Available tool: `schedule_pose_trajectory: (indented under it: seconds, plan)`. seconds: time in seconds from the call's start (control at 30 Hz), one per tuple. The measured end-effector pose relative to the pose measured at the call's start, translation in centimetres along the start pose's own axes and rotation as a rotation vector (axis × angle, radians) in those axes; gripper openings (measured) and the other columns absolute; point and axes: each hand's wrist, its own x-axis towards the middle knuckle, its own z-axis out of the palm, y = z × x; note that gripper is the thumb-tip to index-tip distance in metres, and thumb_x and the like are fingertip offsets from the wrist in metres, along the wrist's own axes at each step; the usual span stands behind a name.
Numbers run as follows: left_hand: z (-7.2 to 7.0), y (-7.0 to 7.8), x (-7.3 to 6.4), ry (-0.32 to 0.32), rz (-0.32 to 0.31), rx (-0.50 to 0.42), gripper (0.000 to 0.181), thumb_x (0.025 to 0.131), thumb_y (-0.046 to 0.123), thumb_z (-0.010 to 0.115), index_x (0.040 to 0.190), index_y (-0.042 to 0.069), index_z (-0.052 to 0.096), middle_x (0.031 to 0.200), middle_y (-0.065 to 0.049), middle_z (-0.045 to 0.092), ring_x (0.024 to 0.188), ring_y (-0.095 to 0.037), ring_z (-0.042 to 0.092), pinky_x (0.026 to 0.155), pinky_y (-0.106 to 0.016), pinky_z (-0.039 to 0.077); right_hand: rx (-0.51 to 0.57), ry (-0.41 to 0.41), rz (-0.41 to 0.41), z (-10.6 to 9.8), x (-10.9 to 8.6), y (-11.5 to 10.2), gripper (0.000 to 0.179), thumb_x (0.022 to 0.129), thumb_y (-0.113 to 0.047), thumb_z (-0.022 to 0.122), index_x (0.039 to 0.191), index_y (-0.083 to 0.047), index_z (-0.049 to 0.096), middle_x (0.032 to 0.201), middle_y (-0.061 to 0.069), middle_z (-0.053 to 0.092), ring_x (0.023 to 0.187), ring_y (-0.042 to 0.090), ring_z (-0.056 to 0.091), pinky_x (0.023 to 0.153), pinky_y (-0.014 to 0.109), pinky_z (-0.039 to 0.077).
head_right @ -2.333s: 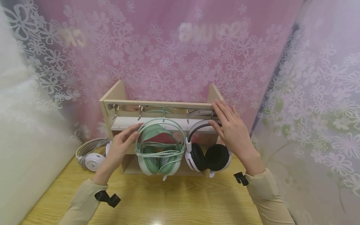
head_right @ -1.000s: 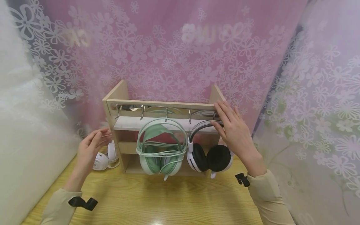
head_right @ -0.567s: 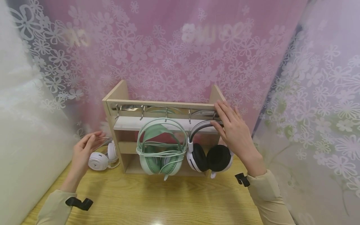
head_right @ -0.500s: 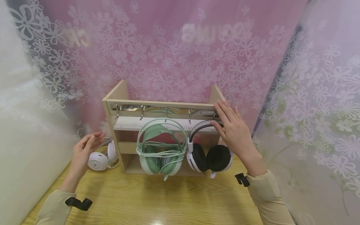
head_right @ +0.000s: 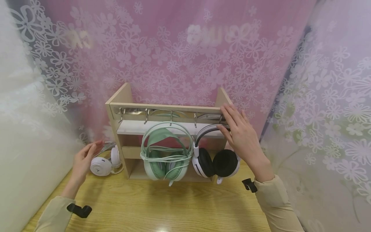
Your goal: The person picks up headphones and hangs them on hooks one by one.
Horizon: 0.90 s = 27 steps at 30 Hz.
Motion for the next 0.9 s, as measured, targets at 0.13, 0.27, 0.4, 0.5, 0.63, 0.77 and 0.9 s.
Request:
schedule_pose_trajectory:
  seconds: [0.13,0.27,0.4,0.5,0.63,0.77,0.9]
  plan:
    - [-0.2,-0.9,0.0,-0.002,0.003,0.125,0.036,0.108,0.017,0.049,0.13,-0.009,0.063,0.125,-0.019,0.068,0.107,0.013,0.058,0.092,-0.005,0.044,-0.005,0.001,-0.004,0.1,0.0,0.1,0.073,0.094,-0.018,0.071,0.157,-0.006,0.036,0.161,0.014,0.037,0.15,0.033,0.032,0.125,0.049,0.014]
    - [-0.4,-1.9,0.0,-0.002,-0.001,0.333,0.035,0.108,0.022,0.05,0.13,0.0,0.066,0.129,-0.02,0.067,0.112,-0.006,0.064,0.089,-0.014,0.047,-0.002,0.001,-0.006,0.0,0.0,0.0,0.073,0.094,-0.019,0.071,0.157,-0.006,0.036,0.161,0.014,0.037,0.15,0.032,0.031,0.126,0.049,0.014]
    - [-0.5,-2.7,-0.1,-0.023,0.014,0.473,0.036,0.108,0.023,0.05,0.132,0.001,0.065,0.13,-0.024,0.065,0.113,-0.043,0.064,0.09,-0.049,0.052,-0.002,-0.001,-0.007,0.0,0.0,0.0,0.072,0.095,-0.019,0.071,0.157,-0.006,0.036,0.161,0.014,0.037,0.15,0.033,0.031,0.126,0.049,0.014]
    - [-0.6,-3.3,-0.1,-0.052,0.037,0.528,0.035,0.108,0.021,0.051,0.134,0.001,0.063,0.13,-0.026,0.064,0.099,-0.048,0.066,0.084,-0.06,0.049,-0.001,-0.001,-0.007,0.0,0.0,0.0,0.071,0.096,-0.021,0.069,0.157,-0.006,0.036,0.161,0.014,0.037,0.15,0.034,0.032,0.126,0.049,0.014]
    - [-0.6,-3.8,-0.1,-0.083,0.106,0.599,0.032,0.105,0.014,0.055,0.132,-0.002,0.064,0.128,-0.027,0.065,0.094,-0.048,0.066,0.085,-0.062,0.049,0.001,-0.001,-0.004,0.0,0.0,0.0,0.071,0.096,-0.021,0.069,0.157,-0.007,0.036,0.161,0.014,0.037,0.15,0.033,0.031,0.126,0.049,0.014]
    - [-0.6,-4.3,-0.1,-0.112,0.185,0.646,0.031,0.099,0.005,0.061,0.128,-0.007,0.064,0.129,-0.029,0.063,0.114,-0.053,0.06,0.096,-0.066,0.045,0.0,-0.002,-0.002,0.0,0.0,0.1,0.074,0.094,-0.018,0.071,0.158,-0.007,0.035,0.161,0.014,0.037,0.151,0.032,0.029,0.126,0.048,0.013]
    - [-0.6,-4.9,-0.2,-0.159,0.221,0.681,0.032,0.096,0.001,0.065,0.125,-0.011,0.063,0.128,-0.032,0.062,0.121,-0.057,0.054,0.1,-0.068,0.042,-0.003,-0.004,-0.002,0.0,0.0,0.1,0.073,0.095,-0.02,0.07,0.158,-0.007,0.035,0.161,0.013,0.037,0.151,0.031,0.029,0.126,0.049,0.014]
